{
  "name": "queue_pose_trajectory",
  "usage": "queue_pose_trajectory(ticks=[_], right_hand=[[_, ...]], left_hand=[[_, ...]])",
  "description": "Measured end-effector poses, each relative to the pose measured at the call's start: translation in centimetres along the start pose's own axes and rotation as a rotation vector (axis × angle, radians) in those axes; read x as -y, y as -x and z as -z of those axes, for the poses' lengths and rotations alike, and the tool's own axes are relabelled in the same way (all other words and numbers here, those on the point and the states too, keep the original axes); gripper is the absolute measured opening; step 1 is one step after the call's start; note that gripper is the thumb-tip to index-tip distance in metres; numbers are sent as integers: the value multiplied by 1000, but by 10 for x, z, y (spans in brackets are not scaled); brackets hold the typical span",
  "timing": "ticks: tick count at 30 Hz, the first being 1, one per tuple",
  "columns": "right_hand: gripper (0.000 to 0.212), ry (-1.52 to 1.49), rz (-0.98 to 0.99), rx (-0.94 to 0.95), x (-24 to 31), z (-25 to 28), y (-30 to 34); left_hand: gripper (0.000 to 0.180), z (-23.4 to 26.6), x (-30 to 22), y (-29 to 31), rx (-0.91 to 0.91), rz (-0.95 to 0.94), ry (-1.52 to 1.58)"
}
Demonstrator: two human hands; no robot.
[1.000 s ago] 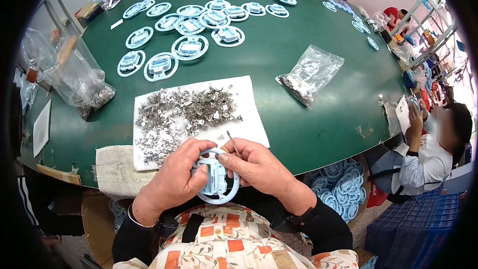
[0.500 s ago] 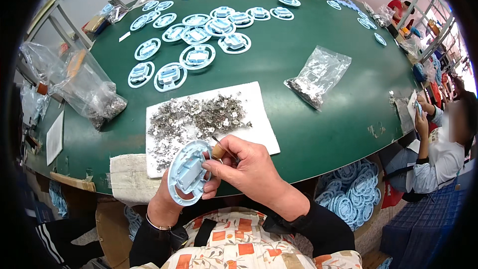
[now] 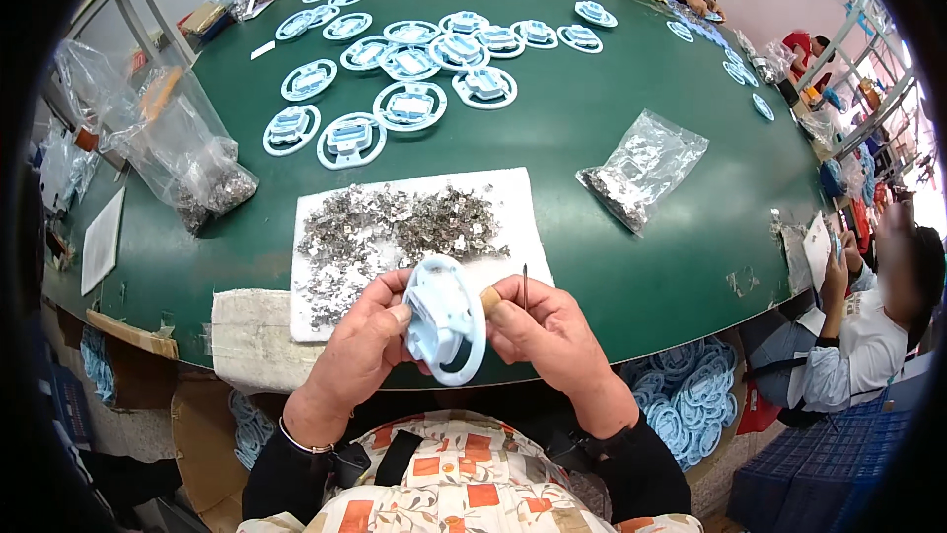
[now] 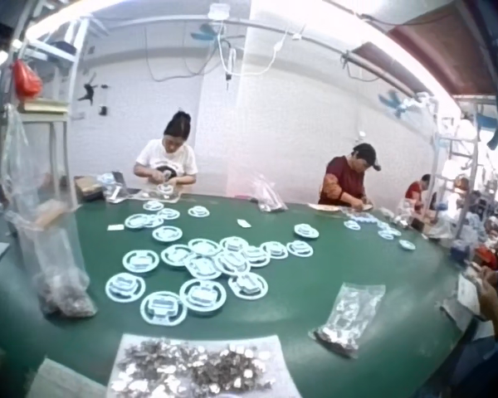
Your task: The person sits at a green workbench and assembles light blue circular plastic components. They pick up small metal pins from a pile on a white paper and insert them into the plastic parts using their fingers. The person repeats this process for multiple units, placing the finished items on the table.
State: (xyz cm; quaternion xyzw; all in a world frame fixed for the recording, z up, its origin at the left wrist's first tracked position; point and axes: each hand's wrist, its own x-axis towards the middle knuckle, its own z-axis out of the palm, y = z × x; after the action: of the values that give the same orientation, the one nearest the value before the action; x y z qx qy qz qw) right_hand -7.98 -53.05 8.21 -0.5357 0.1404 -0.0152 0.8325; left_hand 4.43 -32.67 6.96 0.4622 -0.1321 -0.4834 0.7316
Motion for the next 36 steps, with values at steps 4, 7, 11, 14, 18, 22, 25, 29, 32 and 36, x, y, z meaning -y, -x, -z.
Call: queue_pose_trajectory(ticks=[4,7,11,14,18,22,25,29,32,36], right_hand=[[22,148,49,17,-5,-7,11],[20,128,6,-66,-10,-6,9],[18,108,-92,-36,-1,2,4],[18,306,-181,104,5,3,7],[17,476,-253,250,14,2,11],[21,756,-102,57,18,-9,-1],[19,912,91,-51,12,-18,-19],[17,1091,295,-27,10,-38,-48],[17,1240,334,54,10,-50,-63],[23,1391,430,167,-1,-52,-75]], left_hand=[[44,-5,0,-5,-96,-134,-101],[45,-9,-3,0,-128,-93,-172],[47,2,2,0,-136,-234,-192],[49,3,-13,2,-23,-221,-360],[43,-2,-15,13,185,55,-449],[38,8,5,24,171,50,-291],[33,13,6,26,149,-16,-459],[28,17,5,29,88,-3,-498],[24,23,8,28,78,2,-464],[20,28,3,28,128,29,-411]])
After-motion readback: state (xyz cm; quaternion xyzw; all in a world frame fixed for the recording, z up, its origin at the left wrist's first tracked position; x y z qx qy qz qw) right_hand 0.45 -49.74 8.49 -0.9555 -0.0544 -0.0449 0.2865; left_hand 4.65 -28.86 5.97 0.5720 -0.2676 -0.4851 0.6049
